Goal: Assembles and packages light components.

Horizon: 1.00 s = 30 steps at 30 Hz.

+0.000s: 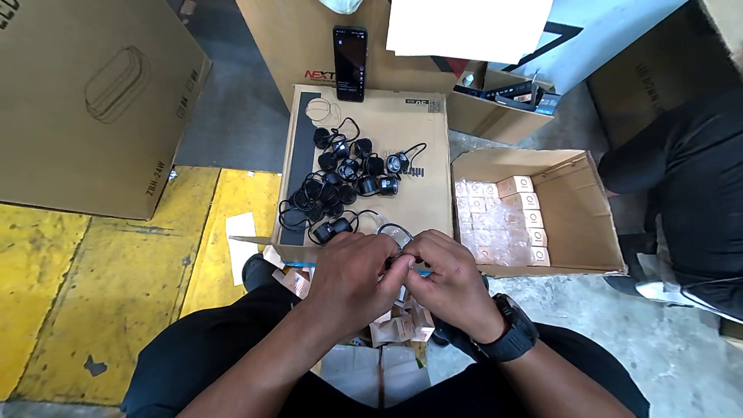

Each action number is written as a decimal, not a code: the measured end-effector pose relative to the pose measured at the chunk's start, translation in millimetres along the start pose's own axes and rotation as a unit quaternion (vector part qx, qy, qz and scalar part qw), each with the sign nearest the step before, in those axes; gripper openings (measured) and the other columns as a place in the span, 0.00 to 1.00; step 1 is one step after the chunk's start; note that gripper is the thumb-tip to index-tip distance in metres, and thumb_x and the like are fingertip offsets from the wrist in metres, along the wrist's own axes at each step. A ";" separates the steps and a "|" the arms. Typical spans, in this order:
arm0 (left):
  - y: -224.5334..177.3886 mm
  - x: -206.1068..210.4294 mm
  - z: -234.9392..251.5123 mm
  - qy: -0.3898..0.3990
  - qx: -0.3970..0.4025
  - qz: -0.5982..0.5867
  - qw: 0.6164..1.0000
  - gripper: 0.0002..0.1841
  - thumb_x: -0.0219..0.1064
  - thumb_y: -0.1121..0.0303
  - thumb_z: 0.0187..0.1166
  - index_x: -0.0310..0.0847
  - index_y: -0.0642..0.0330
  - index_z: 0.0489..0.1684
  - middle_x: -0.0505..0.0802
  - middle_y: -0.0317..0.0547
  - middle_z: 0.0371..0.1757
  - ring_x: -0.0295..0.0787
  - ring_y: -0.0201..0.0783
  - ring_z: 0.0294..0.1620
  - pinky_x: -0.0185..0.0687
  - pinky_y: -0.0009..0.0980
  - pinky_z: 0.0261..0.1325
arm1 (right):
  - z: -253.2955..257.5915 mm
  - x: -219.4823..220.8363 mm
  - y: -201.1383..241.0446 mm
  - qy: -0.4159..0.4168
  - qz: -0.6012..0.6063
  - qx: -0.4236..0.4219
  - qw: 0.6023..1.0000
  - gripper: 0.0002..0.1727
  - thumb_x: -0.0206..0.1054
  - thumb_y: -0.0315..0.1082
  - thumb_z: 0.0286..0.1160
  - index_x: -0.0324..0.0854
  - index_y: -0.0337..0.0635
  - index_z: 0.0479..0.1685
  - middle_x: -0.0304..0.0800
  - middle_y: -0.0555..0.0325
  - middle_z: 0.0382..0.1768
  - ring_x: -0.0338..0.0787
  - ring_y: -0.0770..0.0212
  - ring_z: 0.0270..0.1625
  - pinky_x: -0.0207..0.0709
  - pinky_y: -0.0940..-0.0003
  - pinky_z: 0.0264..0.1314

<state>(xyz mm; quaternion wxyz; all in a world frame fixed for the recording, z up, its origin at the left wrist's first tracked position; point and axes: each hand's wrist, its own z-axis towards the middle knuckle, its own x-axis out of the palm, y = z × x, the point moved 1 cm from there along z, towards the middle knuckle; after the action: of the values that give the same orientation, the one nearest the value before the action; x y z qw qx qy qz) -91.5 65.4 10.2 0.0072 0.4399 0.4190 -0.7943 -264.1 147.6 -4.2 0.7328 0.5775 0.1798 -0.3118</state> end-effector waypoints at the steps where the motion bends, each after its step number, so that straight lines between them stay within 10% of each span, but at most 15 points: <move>1: 0.1 0.1 0.0 0.000 0.000 0.001 1.000 0.16 0.65 0.51 0.85 0.85 0.51 0.31 0.82 0.28 0.19 0.77 0.26 0.23 0.77 0.32 0.40 | 0.0 0.2 -0.1 -0.001 0.000 0.001 1.000 0.08 0.70 0.40 0.74 0.88 0.47 0.32 0.89 0.66 0.32 0.87 0.73 0.40 0.81 0.76 0.40; 30: 0.2 -0.5 -1.0 0.001 0.002 -0.001 1.000 0.16 0.65 0.52 0.84 0.85 0.51 0.30 0.81 0.28 0.19 0.76 0.26 0.23 0.76 0.32 0.40 | -0.7 0.4 -1.1 0.003 0.000 -0.008 1.000 0.07 0.70 0.38 0.74 0.88 0.46 0.33 0.88 0.66 0.32 0.87 0.72 0.41 0.81 0.76 0.42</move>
<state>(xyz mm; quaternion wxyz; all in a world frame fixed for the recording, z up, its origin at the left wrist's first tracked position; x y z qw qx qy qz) -90.4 65.8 10.2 0.0051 0.4400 0.4178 -0.7949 -264.5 148.0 -5.4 0.7365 0.5728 0.1845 -0.3089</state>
